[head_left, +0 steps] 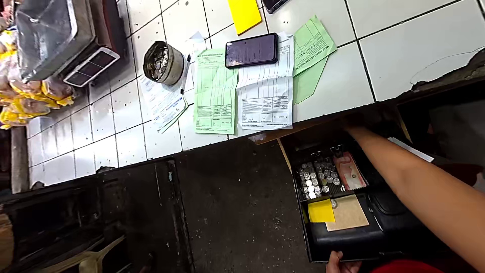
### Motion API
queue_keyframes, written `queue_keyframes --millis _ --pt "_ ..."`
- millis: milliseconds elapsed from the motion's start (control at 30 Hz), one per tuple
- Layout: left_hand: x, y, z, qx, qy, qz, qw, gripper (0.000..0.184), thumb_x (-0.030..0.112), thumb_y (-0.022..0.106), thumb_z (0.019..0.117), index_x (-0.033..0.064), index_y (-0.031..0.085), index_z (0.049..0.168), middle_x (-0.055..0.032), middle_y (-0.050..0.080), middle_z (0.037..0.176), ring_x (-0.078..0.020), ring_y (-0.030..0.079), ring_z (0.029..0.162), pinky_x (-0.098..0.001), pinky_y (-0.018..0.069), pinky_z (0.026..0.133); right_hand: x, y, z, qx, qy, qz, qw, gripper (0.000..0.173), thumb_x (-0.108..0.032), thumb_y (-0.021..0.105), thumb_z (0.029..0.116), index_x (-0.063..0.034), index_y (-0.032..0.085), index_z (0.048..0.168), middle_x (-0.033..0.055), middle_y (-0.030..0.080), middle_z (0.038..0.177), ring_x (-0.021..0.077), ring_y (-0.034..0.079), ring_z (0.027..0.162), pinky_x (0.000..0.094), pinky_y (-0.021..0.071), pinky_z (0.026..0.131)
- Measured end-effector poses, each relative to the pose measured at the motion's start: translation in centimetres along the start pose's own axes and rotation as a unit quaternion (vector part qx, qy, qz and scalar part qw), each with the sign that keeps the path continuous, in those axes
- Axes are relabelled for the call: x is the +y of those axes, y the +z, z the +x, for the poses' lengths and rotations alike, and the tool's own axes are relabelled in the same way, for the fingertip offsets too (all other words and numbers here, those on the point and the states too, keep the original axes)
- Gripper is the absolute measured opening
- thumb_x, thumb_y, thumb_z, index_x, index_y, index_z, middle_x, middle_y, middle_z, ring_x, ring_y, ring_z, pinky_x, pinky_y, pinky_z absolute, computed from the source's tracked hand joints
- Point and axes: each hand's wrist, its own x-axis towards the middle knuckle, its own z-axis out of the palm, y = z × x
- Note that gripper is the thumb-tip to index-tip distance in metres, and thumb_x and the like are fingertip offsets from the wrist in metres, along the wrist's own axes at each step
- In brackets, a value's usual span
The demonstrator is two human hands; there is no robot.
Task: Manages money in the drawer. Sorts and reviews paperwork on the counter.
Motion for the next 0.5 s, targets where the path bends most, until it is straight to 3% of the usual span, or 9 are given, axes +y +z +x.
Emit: queue_keyframes --millis 67,133,167,333,500 --pt "-0.7 -1.0 0.9 -0.012 -0.003 -0.002 1.0 0.032 0.006 0.024 0.1025 0.0043 0.056 0.103 -0.0072 0.074 0.083 -0.0176 0.075 0.075 -0.0335 0.0626 0.077 -1.1 -0.1 -0.3 -0.037 0.025 0.041 0.998 0.051 -0.02 0.036 0.114 0.0083 0.03 0.156 0.0256 0.031 0.164 0.0339 0.028 0.155 0.0434 0.0202 0.127" --pt "-1.1 -1.6 1.3 -0.016 -0.002 -0.011 1.0 0.032 0.005 0.025 0.1025 0.0043 0.057 0.102 -0.0078 0.075 0.084 -0.0183 0.075 0.076 -0.0342 0.0628 0.079 0.5 4.6 2.2 0.101 0.001 0.067 0.993 0.047 -0.017 0.036 0.1131 0.0136 0.041 0.149 0.0318 0.041 0.156 0.042 0.036 0.149 0.0509 0.0247 0.124" --pt "-1.2 -1.8 1.3 -0.019 0.001 -0.015 1.0 0.032 0.005 0.025 0.1019 0.0056 0.058 0.1 -0.0068 0.076 0.084 -0.0175 0.075 0.077 -0.034 0.0625 0.079 1.1 5.8 3.1 0.124 -0.002 0.066 0.99 0.047 -0.018 0.037 0.113 0.0138 0.043 0.148 0.0322 0.042 0.154 0.0433 0.037 0.148 0.0527 0.0259 0.123" --pt "-1.5 -1.9 1.3 -0.019 0.009 -0.033 0.999 0.033 0.004 0.028 0.1005 0.0077 0.06 0.095 -0.0052 0.075 0.081 -0.0155 0.075 0.074 -0.0321 0.0622 0.078 1.8 5.8 4.6 0.098 -0.009 0.089 0.991 0.048 -0.019 0.042 0.1119 0.0119 0.041 0.149 0.0314 0.042 0.155 0.0421 0.037 0.148 0.0503 0.0276 0.123" --pt "-1.5 -2.2 1.6 -0.015 0.007 -0.045 0.999 0.031 0.001 0.029 0.0996 0.0065 0.059 0.096 -0.0064 0.075 0.081 -0.0168 0.075 0.073 -0.0331 0.0627 0.077 2.5 5.8 6.4 0.125 -0.044 0.046 0.99 0.047 -0.017 0.047 0.11 0.0137 0.045 0.146 0.0349 0.046 0.15 0.0466 0.041 0.145 0.0561 0.0285 0.12"
